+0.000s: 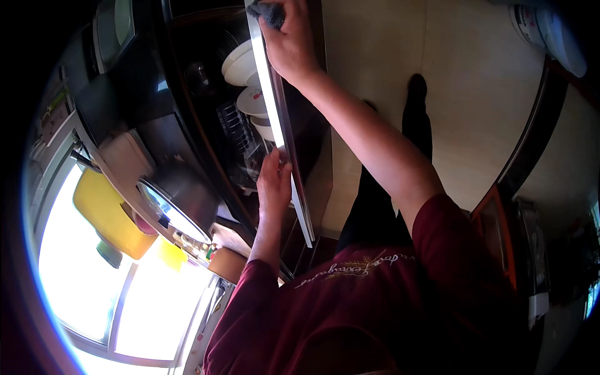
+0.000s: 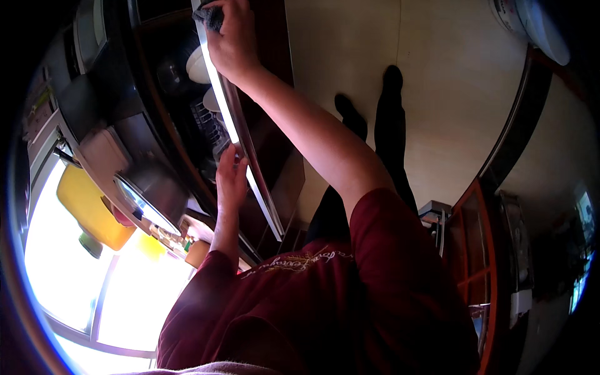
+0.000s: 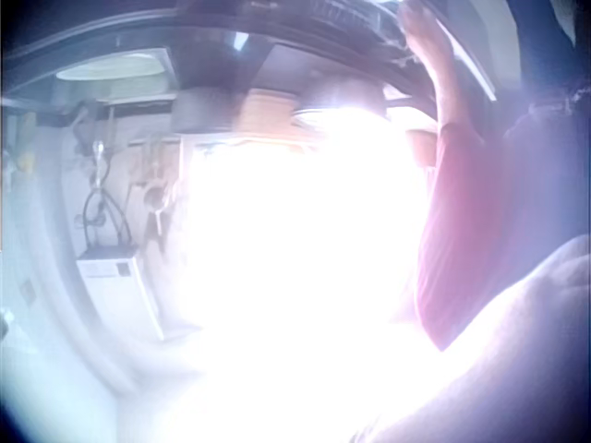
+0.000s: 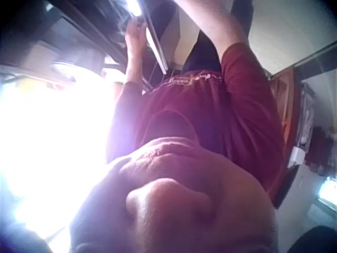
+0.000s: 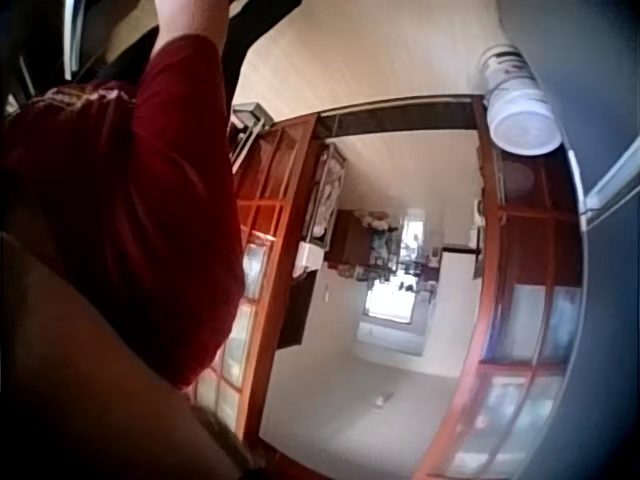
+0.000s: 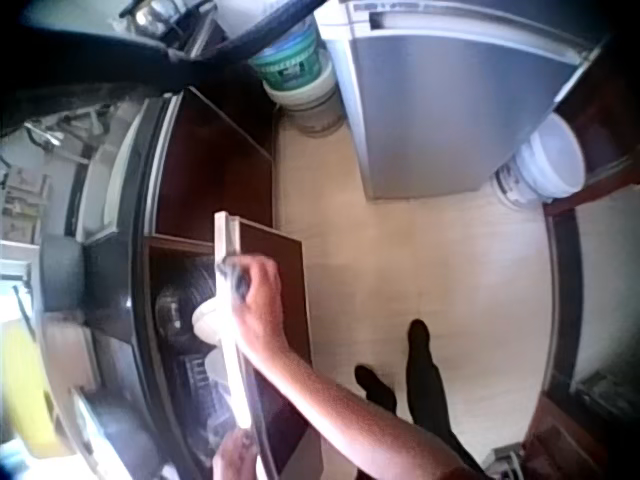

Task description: The person wipes the exterior surface and handle of a kitchen cabinet using a cloth. They crouch down to wipe the lower panel and opening mechanism, then open the drawer to wipe along the top inner edge before closing it.

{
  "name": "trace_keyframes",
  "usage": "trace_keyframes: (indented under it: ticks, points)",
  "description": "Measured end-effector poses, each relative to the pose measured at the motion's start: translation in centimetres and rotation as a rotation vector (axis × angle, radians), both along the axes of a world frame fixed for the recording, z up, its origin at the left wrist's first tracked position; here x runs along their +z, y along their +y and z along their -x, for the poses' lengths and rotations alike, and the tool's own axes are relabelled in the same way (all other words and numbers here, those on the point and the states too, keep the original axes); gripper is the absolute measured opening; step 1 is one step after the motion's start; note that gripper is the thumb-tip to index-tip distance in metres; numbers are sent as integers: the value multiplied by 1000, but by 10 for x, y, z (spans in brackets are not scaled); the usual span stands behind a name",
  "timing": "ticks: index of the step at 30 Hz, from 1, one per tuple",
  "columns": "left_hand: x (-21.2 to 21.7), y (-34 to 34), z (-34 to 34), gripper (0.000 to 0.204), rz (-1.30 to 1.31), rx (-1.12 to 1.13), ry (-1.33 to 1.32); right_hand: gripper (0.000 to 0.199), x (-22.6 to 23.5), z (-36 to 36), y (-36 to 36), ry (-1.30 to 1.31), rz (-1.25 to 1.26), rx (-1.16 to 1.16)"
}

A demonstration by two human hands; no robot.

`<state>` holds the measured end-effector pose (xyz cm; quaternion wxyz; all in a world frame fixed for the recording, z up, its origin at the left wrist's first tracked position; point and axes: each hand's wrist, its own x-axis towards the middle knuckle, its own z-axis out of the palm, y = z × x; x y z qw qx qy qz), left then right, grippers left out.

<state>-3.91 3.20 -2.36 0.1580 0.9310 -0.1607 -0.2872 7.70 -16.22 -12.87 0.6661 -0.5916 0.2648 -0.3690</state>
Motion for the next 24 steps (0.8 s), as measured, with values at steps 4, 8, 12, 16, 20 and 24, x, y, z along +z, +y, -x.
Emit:
trace_keyframes:
  ticks: [4,8,12,16,20,24]
  points:
    - [-4,8,3,35,2,11,-17,30,10,58,44,89,-82,150]
    - [-4,10,3,36,35,44,12,29,24,169,104,170,-180,411]
    - [2,10,2,38,72,65,60,29,21,178,113,187,-203,452]
    - [2,13,-4,43,57,97,176,27,6,85,66,181,-133,221]
    - [2,11,-7,50,56,148,213,24,8,35,29,48,-38,56]
    - [-4,17,-9,59,49,114,228,32,8,129,92,130,-87,287]
